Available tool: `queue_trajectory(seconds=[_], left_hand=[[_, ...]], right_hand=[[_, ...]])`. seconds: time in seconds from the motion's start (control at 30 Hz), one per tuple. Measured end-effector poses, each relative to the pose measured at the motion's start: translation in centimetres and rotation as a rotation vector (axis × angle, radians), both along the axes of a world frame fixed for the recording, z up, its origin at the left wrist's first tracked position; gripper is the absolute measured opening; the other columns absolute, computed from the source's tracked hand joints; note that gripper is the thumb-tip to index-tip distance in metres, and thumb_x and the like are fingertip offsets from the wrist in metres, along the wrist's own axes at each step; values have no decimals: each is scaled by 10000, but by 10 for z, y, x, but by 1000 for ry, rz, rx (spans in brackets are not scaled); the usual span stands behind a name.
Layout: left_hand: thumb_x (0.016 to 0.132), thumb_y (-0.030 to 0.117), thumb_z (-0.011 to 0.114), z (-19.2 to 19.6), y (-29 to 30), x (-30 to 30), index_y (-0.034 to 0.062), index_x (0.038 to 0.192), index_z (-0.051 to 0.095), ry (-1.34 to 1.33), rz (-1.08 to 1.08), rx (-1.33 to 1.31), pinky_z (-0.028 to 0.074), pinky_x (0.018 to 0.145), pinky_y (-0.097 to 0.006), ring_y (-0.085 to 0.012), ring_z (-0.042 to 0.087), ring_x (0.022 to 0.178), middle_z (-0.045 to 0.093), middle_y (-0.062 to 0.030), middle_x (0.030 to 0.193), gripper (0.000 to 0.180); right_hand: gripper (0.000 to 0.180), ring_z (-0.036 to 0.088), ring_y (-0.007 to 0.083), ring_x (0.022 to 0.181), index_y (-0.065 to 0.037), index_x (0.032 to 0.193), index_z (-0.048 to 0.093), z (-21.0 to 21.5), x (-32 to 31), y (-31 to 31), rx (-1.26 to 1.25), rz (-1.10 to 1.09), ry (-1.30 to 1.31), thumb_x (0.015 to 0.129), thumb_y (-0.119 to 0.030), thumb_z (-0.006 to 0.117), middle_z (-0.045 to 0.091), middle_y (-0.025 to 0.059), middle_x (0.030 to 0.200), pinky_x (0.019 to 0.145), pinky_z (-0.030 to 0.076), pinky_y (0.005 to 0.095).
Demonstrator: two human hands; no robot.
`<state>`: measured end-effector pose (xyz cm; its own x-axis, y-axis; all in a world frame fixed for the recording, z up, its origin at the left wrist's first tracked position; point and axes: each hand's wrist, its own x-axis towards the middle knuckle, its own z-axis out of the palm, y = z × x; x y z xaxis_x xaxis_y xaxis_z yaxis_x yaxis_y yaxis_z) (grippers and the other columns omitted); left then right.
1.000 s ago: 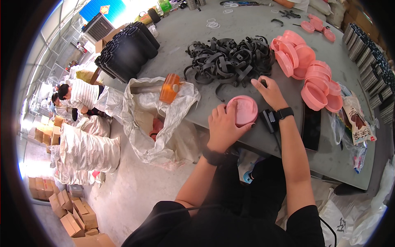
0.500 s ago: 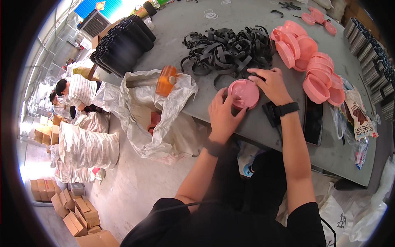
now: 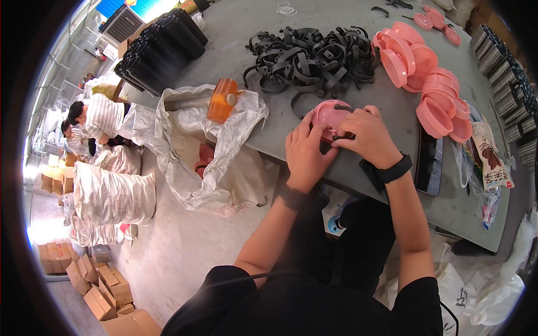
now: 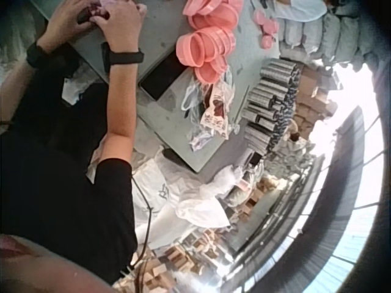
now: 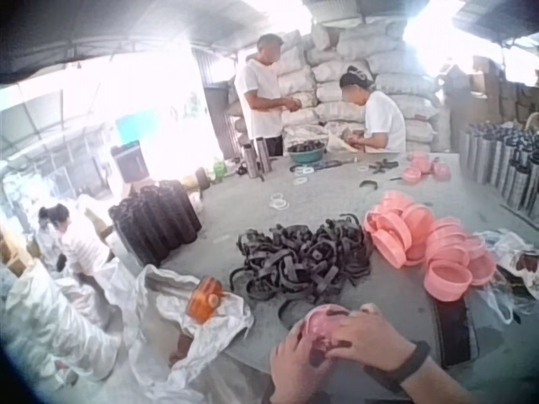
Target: The person is manually inserting black rubber seals or straps into pink plastic lids.
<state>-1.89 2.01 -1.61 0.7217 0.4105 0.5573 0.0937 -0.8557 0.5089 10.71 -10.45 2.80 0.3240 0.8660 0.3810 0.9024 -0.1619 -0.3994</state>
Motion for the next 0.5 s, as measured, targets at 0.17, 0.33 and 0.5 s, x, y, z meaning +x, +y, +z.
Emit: queue_trajectory(seconds=[0.17,0.33,0.5], left_hand=[[630,209,810,3,4,-3,137,1049,621,19,-49,-29,382,949,-416,-279,545,1122,499,-111,1351,465],[630,216,826,5,20,-4,137,1048,643,97,-131,-84,368,951,-428,-269,536,1140,497,-109,1328,463],[615,230,851,5,29,0,149,1003,671,95,-218,-163,378,936,-423,-268,556,1108,515,-102,1275,436]], right_hand=[[231,561,196,828,-122,790,639,3,1,3,-31,-41,156,675,-269,776,626,1,799,879,338,354],[268,564,200,841,-119,851,635,1,3,3,-62,-31,120,676,-266,775,630,13,811,876,344,356],[213,568,208,872,-125,867,611,2,2,10,-32,30,0,743,-259,720,626,19,827,851,355,366]])
